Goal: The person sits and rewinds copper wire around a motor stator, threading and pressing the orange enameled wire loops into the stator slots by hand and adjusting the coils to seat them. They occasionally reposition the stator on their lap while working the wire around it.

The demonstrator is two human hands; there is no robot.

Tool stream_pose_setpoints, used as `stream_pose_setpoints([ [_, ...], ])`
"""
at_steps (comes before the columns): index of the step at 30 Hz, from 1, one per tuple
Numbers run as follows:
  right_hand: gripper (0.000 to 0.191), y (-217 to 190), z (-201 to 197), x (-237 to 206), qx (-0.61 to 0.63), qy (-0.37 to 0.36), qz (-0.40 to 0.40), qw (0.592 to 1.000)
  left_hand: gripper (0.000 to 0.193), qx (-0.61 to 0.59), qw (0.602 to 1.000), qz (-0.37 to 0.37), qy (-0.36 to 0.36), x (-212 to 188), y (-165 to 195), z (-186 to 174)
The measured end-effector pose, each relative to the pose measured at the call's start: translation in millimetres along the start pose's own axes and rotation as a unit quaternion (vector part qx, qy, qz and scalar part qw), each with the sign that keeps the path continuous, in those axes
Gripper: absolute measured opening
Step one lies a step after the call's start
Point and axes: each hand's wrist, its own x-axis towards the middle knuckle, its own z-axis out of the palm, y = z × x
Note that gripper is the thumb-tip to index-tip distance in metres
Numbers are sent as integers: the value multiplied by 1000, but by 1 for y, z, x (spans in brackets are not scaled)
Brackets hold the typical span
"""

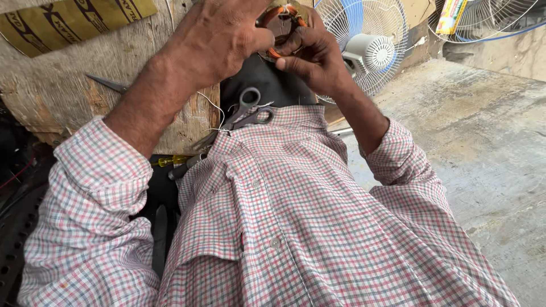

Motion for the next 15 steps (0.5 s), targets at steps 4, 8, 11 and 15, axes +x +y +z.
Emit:
stream_pose_setpoints([
  [4, 21, 2, 6, -5, -52, 59, 199, 977, 9, 17, 999, 10, -35, 2, 5, 2],
  [8, 21, -7, 14, -4, -137, 63, 14, 989, 22, 55, 998, 23, -13, 0, 3, 1],
  [11, 21, -9, 15, -6, -179, 68, -63, 980, 21, -71, 997, -18, 11, -8, 4, 5],
  [15, 19, -4, 16, -11, -161, 86, 2, 983, 20, -79, 997, -23, -4, -12, 10, 12],
])
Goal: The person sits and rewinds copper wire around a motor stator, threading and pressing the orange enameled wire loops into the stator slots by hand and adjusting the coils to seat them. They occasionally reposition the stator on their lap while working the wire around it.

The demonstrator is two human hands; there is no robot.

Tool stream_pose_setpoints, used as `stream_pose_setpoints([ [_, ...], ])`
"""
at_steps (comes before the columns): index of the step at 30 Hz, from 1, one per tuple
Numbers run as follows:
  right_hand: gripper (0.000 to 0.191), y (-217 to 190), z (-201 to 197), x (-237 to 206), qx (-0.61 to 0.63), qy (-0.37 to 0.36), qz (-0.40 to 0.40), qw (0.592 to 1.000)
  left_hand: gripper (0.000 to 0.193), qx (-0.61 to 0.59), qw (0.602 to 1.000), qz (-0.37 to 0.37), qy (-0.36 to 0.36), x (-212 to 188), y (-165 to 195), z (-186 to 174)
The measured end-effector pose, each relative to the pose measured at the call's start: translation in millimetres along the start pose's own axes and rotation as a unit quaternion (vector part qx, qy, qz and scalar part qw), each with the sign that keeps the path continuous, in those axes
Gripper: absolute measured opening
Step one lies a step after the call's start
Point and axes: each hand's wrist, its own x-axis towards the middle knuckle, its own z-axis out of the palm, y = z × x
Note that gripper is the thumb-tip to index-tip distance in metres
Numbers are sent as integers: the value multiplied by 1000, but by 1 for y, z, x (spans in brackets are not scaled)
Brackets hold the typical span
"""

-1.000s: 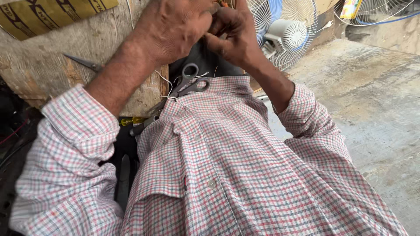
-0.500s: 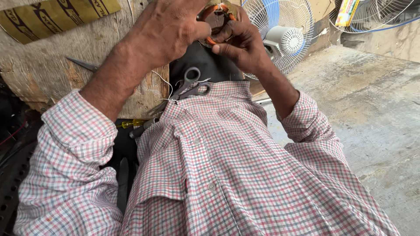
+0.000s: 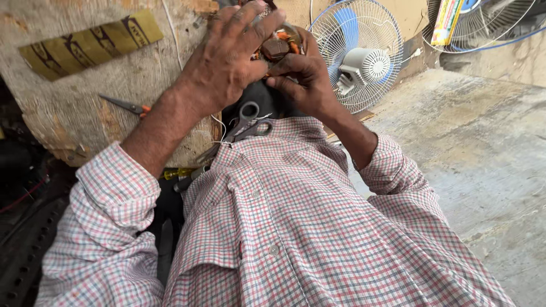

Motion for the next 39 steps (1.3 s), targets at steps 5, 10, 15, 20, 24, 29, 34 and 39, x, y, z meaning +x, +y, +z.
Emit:
stream_pose_setpoints([
  [5, 17, 1, 14, -5, -8, 54, 94, 994, 17, 29, 999, 25, -14, 15, 6, -14],
  [10, 19, -5, -1, -12, 69, 89, -3, 994, 30, -168, 975, -82, 121, 10, 22, -48],
  [15, 14, -21, -44, -21, 328, 120, 135, 927, 45, -282, 917, -162, 231, -10, 45, -65],
  [20, 11, -58, -70, -26, 499, 47, 57, 863, 41, -347, 890, -182, 233, 10, 62, -80],
  [24, 45, -85, -76, -29, 487, 5, 6, 873, 57, -269, 930, -56, 245, 43, 68, -99],
  [29, 78, -96, -65, -34, 436, 2, -6, 900, 68, -122, 982, 42, 137, 67, 81, -114],
  [34, 84, -92, -62, -35, 412, 7, 22, 911, 53, -113, 981, 56, 146, 67, 83, -119],
  [39, 98, -91, -72, -28, 544, -64, 16, 837, 22, -280, 918, -35, 278, 53, 75, -124],
])
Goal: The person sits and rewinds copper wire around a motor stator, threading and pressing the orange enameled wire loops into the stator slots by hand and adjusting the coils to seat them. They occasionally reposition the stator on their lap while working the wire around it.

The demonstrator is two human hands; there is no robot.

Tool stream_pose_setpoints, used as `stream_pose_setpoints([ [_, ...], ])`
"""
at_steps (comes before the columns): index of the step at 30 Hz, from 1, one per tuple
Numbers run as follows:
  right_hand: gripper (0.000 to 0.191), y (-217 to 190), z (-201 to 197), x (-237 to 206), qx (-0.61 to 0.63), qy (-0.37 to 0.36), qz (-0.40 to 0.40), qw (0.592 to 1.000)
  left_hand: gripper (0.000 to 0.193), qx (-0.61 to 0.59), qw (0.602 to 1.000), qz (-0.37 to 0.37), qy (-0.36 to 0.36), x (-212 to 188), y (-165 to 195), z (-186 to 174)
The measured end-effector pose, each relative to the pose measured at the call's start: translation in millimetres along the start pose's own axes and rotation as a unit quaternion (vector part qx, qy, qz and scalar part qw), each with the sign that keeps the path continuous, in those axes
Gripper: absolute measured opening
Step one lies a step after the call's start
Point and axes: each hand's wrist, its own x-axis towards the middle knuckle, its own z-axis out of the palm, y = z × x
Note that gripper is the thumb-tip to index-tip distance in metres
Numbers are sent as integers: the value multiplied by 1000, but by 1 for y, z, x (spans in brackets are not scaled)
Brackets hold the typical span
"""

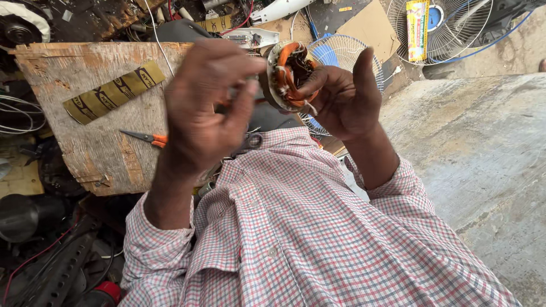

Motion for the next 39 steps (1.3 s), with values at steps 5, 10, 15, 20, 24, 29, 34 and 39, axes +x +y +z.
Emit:
stream_pose_setpoints([
  [5, 99, -7, 3, -1, 88, 13, 59, 994, 15, -37, 994, -83, 63, -11, 4, -15],
  [10, 106, -5, 5, -2, 33, -10, 23, 999, 18, -23, 997, -64, 47, -17, 6, -14],
  [15, 104, 0, 14, 2, -191, -9, -20, 981, 37, 61, 997, 3, -47, -11, 15, -9],
  [20, 100, 3, 35, 12, -318, 30, -62, 945, 41, 256, 955, 91, -117, -1, 29, 0],
  [24, 98, 3, 46, 15, -335, 39, -67, 939, 17, 273, 952, 80, -114, -2, 25, 1],
  [29, 101, 7, 36, 16, -325, 38, -76, 942, 13, 106, 989, 53, -94, -26, 26, -19],
  [34, 103, 14, 16, 13, -279, 34, -96, 955, 15, 8, 997, 37, -74, -45, 41, -24],
  [39, 105, 27, 8, 6, -160, 36, -99, 981, 13, -28, 988, 85, -129, -53, 59, 6],
])
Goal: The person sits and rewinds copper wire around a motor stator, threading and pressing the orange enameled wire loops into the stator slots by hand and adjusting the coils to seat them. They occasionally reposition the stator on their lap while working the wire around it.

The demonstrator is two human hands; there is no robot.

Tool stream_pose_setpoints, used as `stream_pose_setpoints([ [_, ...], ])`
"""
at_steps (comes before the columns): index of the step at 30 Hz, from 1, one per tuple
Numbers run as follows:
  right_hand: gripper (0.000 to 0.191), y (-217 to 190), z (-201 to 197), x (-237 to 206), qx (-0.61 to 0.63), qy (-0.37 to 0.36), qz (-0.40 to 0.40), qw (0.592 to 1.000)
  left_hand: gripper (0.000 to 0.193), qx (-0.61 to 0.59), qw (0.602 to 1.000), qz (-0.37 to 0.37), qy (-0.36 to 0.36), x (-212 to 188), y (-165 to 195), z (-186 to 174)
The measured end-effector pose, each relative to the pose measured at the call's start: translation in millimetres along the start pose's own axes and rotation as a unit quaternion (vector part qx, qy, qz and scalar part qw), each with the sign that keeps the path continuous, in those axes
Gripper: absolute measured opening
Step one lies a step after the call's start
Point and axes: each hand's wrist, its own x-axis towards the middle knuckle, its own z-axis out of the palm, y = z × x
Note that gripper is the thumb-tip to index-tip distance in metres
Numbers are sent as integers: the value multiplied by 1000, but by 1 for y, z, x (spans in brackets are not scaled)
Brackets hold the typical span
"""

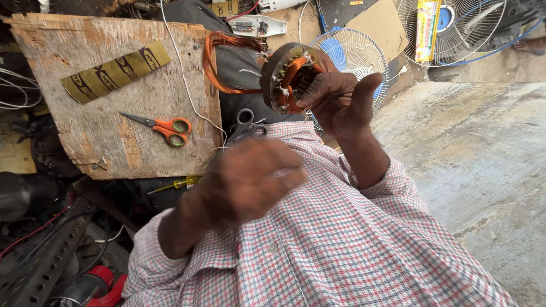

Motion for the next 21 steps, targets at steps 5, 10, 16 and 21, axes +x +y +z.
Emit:
stream_pose_setpoints([
  [5, 106, 10, -2, 1, 85, -28, -9, 996, 4, 115, 984, 20, -131, -3, -8, 45],
  [10, 106, 6, -2, 1, 143, 4, 16, 990, 15, 127, 984, 22, -122, -24, -15, 47],
  [16, 106, -5, 4, 1, 149, 32, 56, 987, 66, 215, 967, -113, 78, -30, -13, 3],
  [21, 110, -1, 8, 1, 144, 18, 92, 985, 72, 276, 960, -43, 30, -15, -46, 6],
])
